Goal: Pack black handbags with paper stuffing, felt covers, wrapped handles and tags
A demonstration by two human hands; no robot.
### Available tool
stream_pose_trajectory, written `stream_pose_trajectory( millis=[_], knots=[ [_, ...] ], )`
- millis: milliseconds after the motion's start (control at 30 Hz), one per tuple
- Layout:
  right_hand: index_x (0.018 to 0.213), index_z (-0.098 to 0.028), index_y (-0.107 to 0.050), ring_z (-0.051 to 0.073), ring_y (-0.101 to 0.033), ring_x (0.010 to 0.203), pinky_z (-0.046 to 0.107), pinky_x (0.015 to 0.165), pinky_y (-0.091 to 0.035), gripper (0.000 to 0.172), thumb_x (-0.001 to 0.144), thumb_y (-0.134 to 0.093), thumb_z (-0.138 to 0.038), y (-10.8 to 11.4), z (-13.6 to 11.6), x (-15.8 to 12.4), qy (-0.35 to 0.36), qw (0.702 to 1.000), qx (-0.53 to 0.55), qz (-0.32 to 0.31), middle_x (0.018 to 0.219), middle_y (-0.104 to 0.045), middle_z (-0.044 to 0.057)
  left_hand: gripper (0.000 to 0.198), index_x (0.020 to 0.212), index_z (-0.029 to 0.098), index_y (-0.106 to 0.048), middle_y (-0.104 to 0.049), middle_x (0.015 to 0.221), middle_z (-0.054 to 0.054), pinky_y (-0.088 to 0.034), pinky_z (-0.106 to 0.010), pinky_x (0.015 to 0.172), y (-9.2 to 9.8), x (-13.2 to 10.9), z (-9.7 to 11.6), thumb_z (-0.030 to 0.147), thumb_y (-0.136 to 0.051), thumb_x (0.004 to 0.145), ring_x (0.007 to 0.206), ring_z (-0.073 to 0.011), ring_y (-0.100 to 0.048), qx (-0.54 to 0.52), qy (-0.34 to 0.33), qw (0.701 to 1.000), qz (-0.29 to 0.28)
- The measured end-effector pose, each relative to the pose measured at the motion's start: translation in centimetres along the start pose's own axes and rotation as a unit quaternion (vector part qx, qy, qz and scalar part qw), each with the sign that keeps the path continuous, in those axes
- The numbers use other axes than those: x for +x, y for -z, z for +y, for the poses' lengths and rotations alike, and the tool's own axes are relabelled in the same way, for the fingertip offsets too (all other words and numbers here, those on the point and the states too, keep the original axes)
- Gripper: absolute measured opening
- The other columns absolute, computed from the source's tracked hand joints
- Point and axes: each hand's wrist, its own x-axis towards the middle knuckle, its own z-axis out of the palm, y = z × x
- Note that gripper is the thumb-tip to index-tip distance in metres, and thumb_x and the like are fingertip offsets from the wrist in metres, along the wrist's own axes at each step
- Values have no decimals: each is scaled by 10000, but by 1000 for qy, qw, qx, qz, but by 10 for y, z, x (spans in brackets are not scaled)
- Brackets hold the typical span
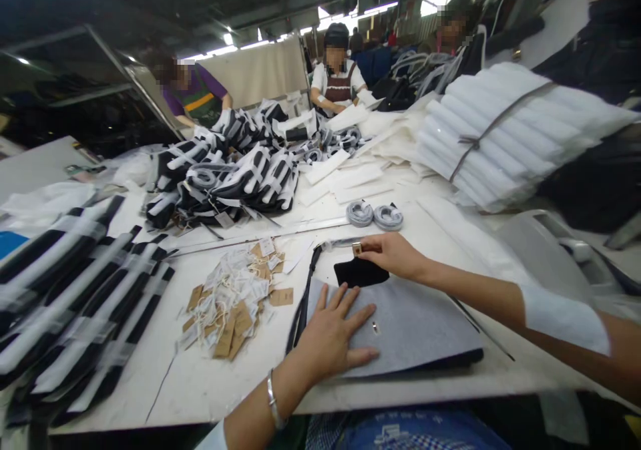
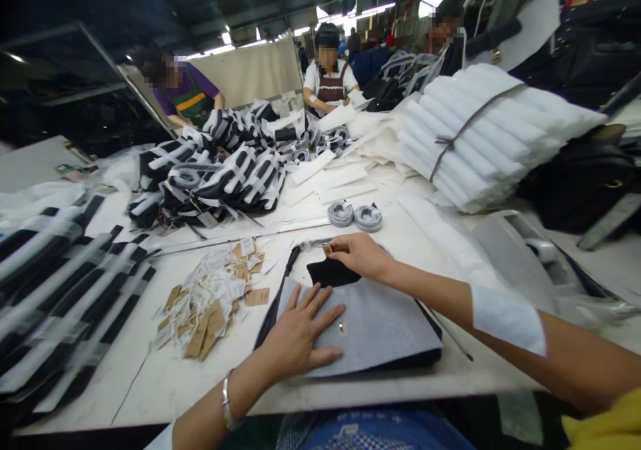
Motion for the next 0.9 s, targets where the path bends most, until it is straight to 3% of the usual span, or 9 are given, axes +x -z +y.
stream_pose_trajectory(
  millis=[167, 267, 533, 633, 733, 833, 900],
  knots=[
    [1123, -236, -725, 190, -694, 1106, 348, 994, -547, 299, 944, -504, -143, -15, -6, -82, 158, 985, -53, -51, 1140, -754, 23, 704, 1476, 329, -425, -545, 1415, -89, -152, -643, 1191, 0, -1, 4, 707, -492, 885, 1376, -318, -419, -10, 3, 999, 32],
    [1191, -192, -699, 185, -602, 1251, 358, 1063, -507, 399, 938, -427, -46, -30, 7, -109, 219, 971, -66, -72, 1267, -697, 69, 670, 1430, 310, -480, -602, 1340, -71, -120, -615, 1210, 1, -2, 6, 683, -538, 876, 1343, -294, -453, -25, 7, 999, 37],
    [1137, -197, -719, 184, -613, 1239, 337, 1040, -529, 231, 976, -554, -190, -42, 22, -115, 213, 976, -30, -41, 1218, -722, 74, 644, 1372, 294, -540, -647, 1285, -67, -96, -642, 1210, 0, -4, 13, 684, -571, 860, 1315, -297, -500, -14, 4, 998, 61],
    [1097, -185, -727, 174, -641, 1194, 322, 1021, -535, 228, 1001, -531, -247, -45, 23, -115, 204, 979, -12, -22, 1158, -745, 69, 606, 1277, 183, -606, -703, 1155, -99, -247, -660, 1173, -3, -12, 21, 629, -611, 866, 1259, -334, -559, 42, 21, 990, 132],
    [1075, -191, -731, 171, -649, 1144, 327, 1014, -528, 231, 1001, -538, -296, -47, 25, -112, 212, 977, 5, -28, 1099, -752, 60, 349, 1258, 111, -596, -714, 1169, -115, -459, -512, 1094, -5, -21, 30, 322, -559, 983, 1150, -261, -646, 78, -38, 977, 195],
    [1042, -197, -736, 174, -637, 1092, 331, 991, -524, 211, 991, -557, -297, -47, 25, -110, 214, 976, 10, -35, 1056, -736, 65, 318, 1310, 127, -559, -662, 1312, -89, -493, -334, 1079, -8, -26, 37, 150, -460, 1009, 1217, -178, -610, 19, -145, 977, 153],
    [1023, -191, -737, 179, -624, 1069, 325, 961, -525, 197, 984, -566, -279, -48, 24, -110, 214, 976, 11, -31, 1032, -721, 73, 318, 1311, 138, -558, -642, 1348, -72, -466, -298, 1105, -10, -28, 41, 166, -438, 1018, 1268, -162, -573, -35, -148, 982, 111]
  ],
)
